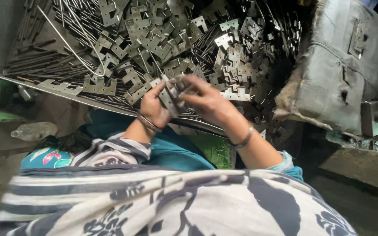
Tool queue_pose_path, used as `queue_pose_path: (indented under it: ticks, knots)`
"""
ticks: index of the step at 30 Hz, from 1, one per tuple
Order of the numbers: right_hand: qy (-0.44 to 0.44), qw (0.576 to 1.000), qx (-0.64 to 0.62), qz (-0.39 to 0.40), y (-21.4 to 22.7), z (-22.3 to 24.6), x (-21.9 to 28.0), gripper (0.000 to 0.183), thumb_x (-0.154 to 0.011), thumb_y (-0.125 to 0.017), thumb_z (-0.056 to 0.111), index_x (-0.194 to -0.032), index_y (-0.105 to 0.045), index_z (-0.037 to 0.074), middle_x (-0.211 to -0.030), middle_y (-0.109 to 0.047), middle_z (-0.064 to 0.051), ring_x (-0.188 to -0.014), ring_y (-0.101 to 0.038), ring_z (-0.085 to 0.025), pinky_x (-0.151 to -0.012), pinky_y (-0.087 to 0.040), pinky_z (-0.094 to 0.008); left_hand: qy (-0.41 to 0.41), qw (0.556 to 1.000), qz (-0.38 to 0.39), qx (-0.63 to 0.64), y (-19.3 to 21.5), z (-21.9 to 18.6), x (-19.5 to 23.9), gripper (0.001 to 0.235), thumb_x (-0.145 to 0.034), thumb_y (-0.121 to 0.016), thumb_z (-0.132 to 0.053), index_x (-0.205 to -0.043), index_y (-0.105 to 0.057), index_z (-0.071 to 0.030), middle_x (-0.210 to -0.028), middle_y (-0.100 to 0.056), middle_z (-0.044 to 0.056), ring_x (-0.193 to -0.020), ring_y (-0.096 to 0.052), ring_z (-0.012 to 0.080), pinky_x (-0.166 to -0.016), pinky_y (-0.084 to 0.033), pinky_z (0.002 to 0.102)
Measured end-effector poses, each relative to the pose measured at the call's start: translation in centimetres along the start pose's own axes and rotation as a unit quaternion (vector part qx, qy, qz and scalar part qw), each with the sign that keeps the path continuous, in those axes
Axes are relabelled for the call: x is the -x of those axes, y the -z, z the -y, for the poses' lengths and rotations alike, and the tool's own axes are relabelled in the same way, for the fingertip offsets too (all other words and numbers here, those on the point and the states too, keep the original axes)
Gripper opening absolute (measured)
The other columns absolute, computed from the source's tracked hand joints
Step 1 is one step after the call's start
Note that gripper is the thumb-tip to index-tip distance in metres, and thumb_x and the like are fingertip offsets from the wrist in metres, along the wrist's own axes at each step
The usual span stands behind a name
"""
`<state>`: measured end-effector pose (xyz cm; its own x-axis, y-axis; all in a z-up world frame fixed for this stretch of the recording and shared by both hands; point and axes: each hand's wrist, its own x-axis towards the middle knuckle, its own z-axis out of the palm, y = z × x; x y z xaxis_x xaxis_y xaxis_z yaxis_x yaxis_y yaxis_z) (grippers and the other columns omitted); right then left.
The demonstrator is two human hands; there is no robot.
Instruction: The person sorts through a bin of metal hinge components and thin metal rods, picking up specific pieces and handing them to a co-worker or placing them into a machine at the side.
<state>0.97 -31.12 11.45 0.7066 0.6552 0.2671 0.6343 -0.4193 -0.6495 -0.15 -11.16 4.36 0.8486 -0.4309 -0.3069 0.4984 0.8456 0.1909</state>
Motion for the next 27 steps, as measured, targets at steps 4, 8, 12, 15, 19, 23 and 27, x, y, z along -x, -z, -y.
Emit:
queue_pose_path:
  ticks: [4,8,12,15,19,23,27]
  knots:
    - [-0.062,0.995,0.008,0.074,-2.3,3.0,0.9,0.074,-0.082,-0.076,0.001,-0.150,-0.046,0.001,-0.144,-0.051,-0.027,-0.119,-0.059,-0.044,-0.098,-0.052,-0.044,-0.066,0.997,0.007,0.043,1.1,2.2,-0.5,0.068,-0.100,-0.057,-0.062,-0.124,-0.062,0.002,-0.107,-0.068,0.018,-0.100,-0.068,0.0322,-0.092,-0.057,0.049]
    - [-0.086,0.995,-0.025,-0.044,-1.9,1.3,3.3,0.077,-0.083,-0.057,-0.012,-0.156,-0.044,0.007,-0.145,-0.060,-0.023,-0.130,-0.064,-0.040,-0.105,-0.056,-0.040,-0.021,0.983,-0.056,-0.171,1.2,4.1,-1.2,0.054,-0.106,-0.059,-0.047,-0.126,-0.056,0.003,-0.119,-0.066,0.017,-0.110,-0.067,0.0285,-0.095,-0.055,0.046]
    - [-0.331,0.738,-0.533,-0.248,2.8,-1.9,7.1,0.059,-0.089,-0.066,-0.005,-0.146,-0.051,-0.006,-0.120,-0.069,-0.020,-0.099,-0.072,-0.028,-0.089,-0.061,-0.037,-0.073,0.700,0.123,-0.699,1.9,0.7,-1.1,0.049,-0.082,-0.065,-0.013,-0.131,-0.060,-0.012,-0.128,-0.066,0.012,-0.112,-0.065,0.0308,-0.095,-0.053,0.043]
    - [-0.245,0.697,-0.551,-0.389,9.1,-4.5,11.6,0.047,-0.089,-0.069,-0.007,-0.134,-0.058,-0.014,-0.113,-0.071,-0.019,-0.096,-0.072,-0.026,-0.086,-0.062,-0.037,-0.042,0.378,0.190,-0.905,2.9,-1.4,-1.7,0.050,-0.074,-0.062,0.001,-0.118,-0.074,-0.019,-0.122,-0.070,0.009,-0.109,-0.066,0.0338,-0.093,-0.054,0.042]
    - [-0.166,0.885,-0.067,-0.431,18.3,-12.2,17.9,0.035,-0.106,-0.064,-0.010,-0.140,-0.062,-0.015,-0.119,-0.070,-0.022,-0.102,-0.069,-0.025,-0.092,-0.060,-0.033,0.047,0.181,0.240,-0.953,2.6,-0.9,-3.4,0.024,-0.086,-0.061,-0.009,-0.096,-0.080,-0.019,-0.108,-0.075,0.004,-0.114,-0.064,0.0297,-0.093,-0.056,0.039]
    - [-0.265,0.803,0.469,-0.254,20.6,-16.9,21.5,0.066,-0.086,-0.048,-0.014,-0.152,-0.049,-0.012,-0.133,-0.063,-0.033,-0.116,-0.066,-0.045,-0.100,-0.059,-0.047,0.035,0.089,0.254,-0.962,1.3,-0.5,-4.6,0.021,-0.088,-0.059,-0.015,-0.093,-0.080,-0.016,-0.103,-0.075,0.005,-0.113,-0.064,0.0270,-0.092,-0.057,0.038]
    - [-0.272,0.771,0.556,-0.151,18.1,-12.0,18.5,0.055,-0.087,-0.070,0.005,-0.140,-0.060,-0.003,-0.134,-0.065,-0.030,-0.121,-0.058,-0.053,-0.094,-0.044,-0.062,-0.080,0.242,0.286,-0.924,0.0,-2.1,-4.8,0.016,-0.077,-0.070,-0.009,-0.092,-0.075,-0.013,-0.095,-0.075,0.008,-0.101,-0.066,0.0306,-0.088,-0.055,0.043]
